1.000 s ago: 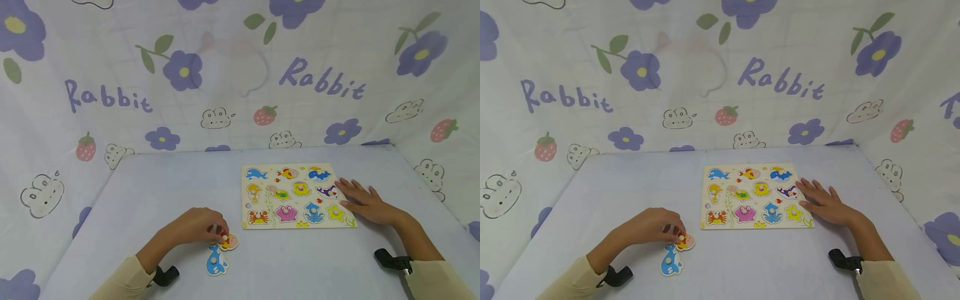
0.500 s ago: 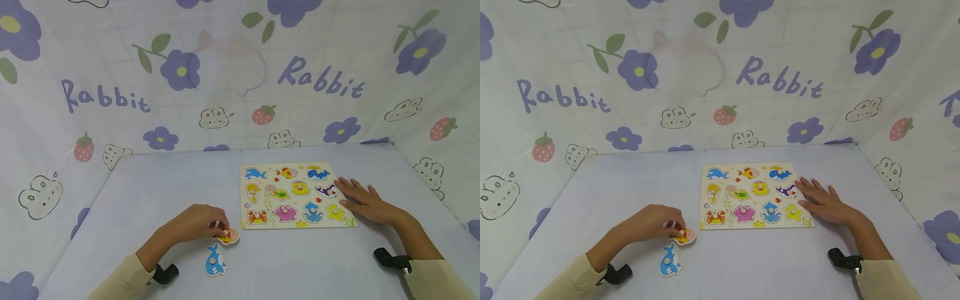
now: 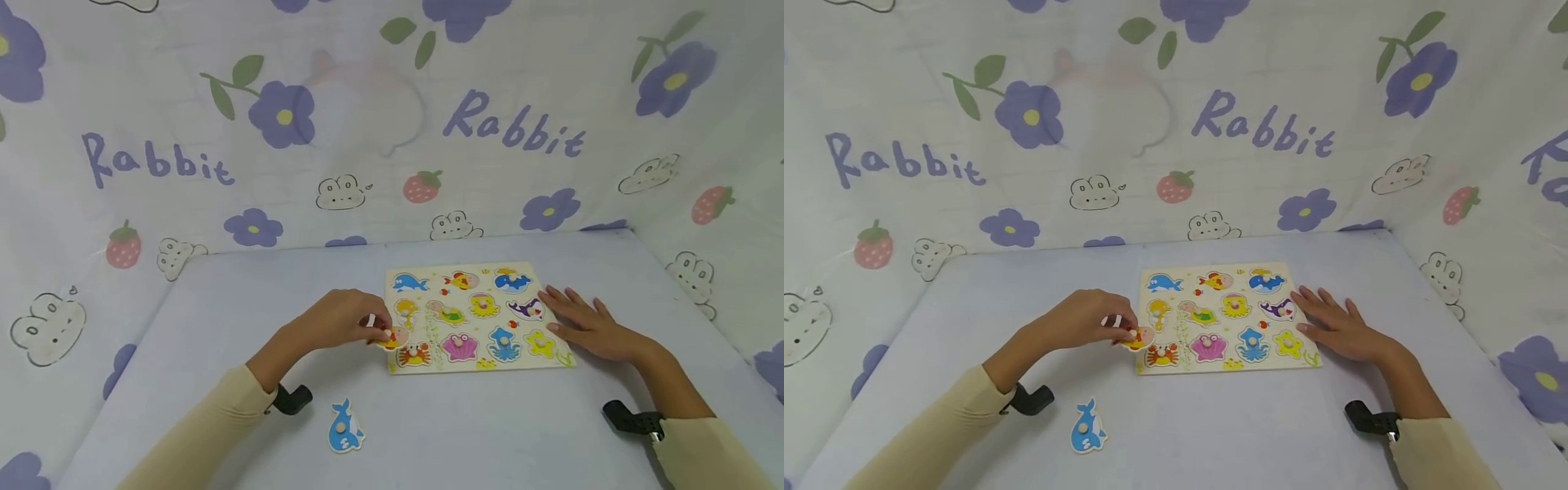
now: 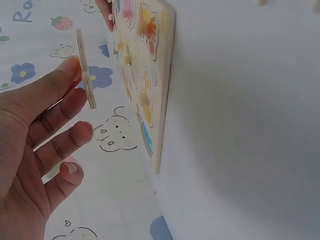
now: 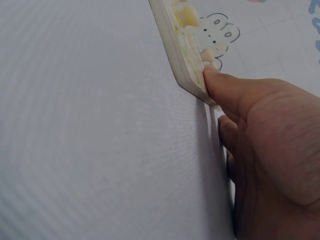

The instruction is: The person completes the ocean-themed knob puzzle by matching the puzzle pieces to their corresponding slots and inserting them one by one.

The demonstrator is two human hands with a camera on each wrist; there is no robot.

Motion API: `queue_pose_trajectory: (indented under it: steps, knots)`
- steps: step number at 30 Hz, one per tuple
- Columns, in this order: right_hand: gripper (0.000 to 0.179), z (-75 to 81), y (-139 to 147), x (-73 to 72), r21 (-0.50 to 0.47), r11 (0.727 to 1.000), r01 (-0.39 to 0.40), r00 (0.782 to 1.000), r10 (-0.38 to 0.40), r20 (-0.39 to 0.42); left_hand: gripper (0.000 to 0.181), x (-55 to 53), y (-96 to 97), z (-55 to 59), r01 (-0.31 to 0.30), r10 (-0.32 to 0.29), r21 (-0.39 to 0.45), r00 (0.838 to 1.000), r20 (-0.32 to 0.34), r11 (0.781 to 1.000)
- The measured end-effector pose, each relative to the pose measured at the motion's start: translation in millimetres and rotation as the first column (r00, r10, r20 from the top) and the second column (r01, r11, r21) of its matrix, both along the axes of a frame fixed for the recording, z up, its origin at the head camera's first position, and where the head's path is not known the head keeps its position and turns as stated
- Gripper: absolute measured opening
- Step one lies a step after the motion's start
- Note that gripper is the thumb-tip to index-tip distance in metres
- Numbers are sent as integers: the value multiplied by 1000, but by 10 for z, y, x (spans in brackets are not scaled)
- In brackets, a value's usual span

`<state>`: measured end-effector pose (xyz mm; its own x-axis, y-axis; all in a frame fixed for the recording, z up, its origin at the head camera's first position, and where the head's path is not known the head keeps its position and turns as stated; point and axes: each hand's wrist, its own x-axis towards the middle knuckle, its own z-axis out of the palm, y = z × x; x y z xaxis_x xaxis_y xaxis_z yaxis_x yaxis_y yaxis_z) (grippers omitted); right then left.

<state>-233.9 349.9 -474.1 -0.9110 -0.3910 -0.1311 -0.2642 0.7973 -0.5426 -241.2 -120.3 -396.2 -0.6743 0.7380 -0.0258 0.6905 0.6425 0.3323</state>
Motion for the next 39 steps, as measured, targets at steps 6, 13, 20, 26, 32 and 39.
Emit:
queue_pose_trajectory:
  steps: [6, 13, 20, 26, 32, 39]
  knots:
    - [72, 21, -6, -9, -6, 1000, 5, 1000, -5, -6, 16, -258, 258, 38, 13, -13, -7, 999, -41, 1000]
    - [72, -34, -8, -14, 5, 1000, 7, 1000, -7, -3, 17, -449, 573, 51, 43, -43, 2, 998, -54, 999]
    - [73, -33, 1, -17, 2, 1000, 15, 1000, -15, -7, 20, -640, 840, 0, -2, -2, -50, 996, -90, 999]
    - [73, -2, -7, 5, 3, 1000, 19, 1000, -19, -5, 18, -776, 1008, -110, -42, 36, -54, 993, -108, 998]
    - [72, 4, 1, -2, 11, 1000, 24, 1000, -24, -13, 17, -917, 1170, -140, -112, 111, -9, 987, -119, 994]
    - [72, -25, 2, 8, 2, 1000, 14, 1000, -14, -13, 16, -1068, 1297, -281, -173, 168, -25, 977, -134, 985]
